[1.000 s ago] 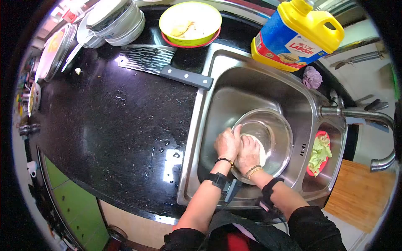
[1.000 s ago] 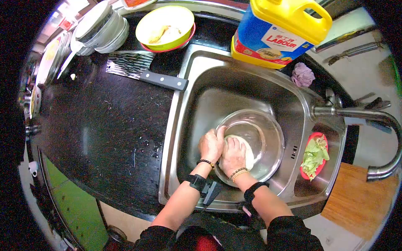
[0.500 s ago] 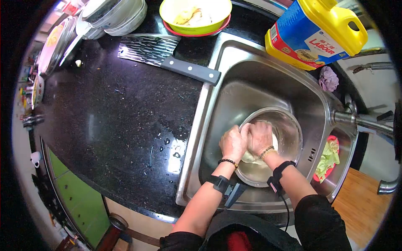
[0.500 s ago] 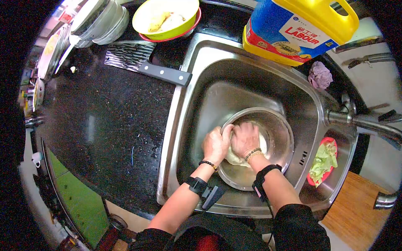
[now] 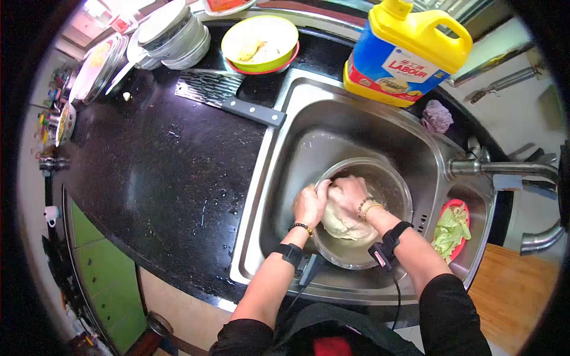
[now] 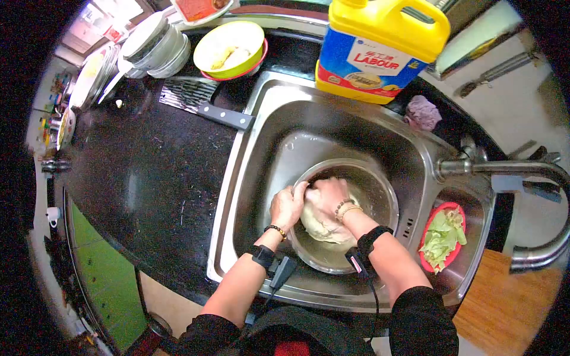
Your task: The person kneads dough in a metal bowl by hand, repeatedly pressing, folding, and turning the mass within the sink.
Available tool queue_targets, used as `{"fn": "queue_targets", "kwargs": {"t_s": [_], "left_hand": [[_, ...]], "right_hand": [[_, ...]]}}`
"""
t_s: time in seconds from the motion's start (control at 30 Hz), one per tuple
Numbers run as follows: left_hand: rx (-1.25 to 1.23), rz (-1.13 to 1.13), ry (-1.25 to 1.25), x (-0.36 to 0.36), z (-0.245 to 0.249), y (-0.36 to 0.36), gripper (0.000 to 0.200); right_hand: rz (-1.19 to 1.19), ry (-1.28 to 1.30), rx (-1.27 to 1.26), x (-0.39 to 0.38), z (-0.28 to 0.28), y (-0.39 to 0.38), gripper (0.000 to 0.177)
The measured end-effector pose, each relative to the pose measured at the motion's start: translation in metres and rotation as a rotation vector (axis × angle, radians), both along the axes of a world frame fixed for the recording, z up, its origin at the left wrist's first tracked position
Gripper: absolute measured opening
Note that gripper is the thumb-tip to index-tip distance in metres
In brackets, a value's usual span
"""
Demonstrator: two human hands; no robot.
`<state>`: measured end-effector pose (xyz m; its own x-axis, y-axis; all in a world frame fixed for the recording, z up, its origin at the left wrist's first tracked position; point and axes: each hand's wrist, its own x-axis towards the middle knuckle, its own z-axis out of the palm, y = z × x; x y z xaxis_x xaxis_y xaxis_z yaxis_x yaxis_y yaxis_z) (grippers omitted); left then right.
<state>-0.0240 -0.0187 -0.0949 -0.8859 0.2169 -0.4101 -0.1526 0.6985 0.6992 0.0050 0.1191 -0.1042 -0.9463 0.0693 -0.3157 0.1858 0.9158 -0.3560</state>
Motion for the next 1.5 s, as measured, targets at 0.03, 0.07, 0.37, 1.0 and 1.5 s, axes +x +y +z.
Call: {"fn": "queue_targets", "kwargs": {"t_s": [0.03, 0.07, 0.37, 1.0, 1.5], "left_hand": [[-0.007, 0.007, 0.020, 0.002, 0.001, 0.002, 0.053], [-0.007, 0.004, 0.026, 0.000, 0.001, 0.003, 0.053], [-0.028, 0.049, 0.044, -0.001, 0.009, 0.002, 0.053], [0.034, 0.102, -0.030, 0.004, 0.004, 0.004, 0.050], [-0.003, 0.085, -0.068, 0.000, 0.004, 0.006, 0.047]], "right_hand": [[0.091, -0.109, 0.024, -0.004, 0.011, 0.002, 0.040], [0.130, -0.075, -0.006, -0.002, 0.016, 0.001, 0.040], [0.397, 0.165, -0.077, 0.087, 0.105, -0.003, 0.025], [0.127, -0.491, 0.120, 0.075, 0.069, -0.039, 0.035], [0.270, -0.278, 0.083, 0.000, 0.010, -0.015, 0.014]]}}
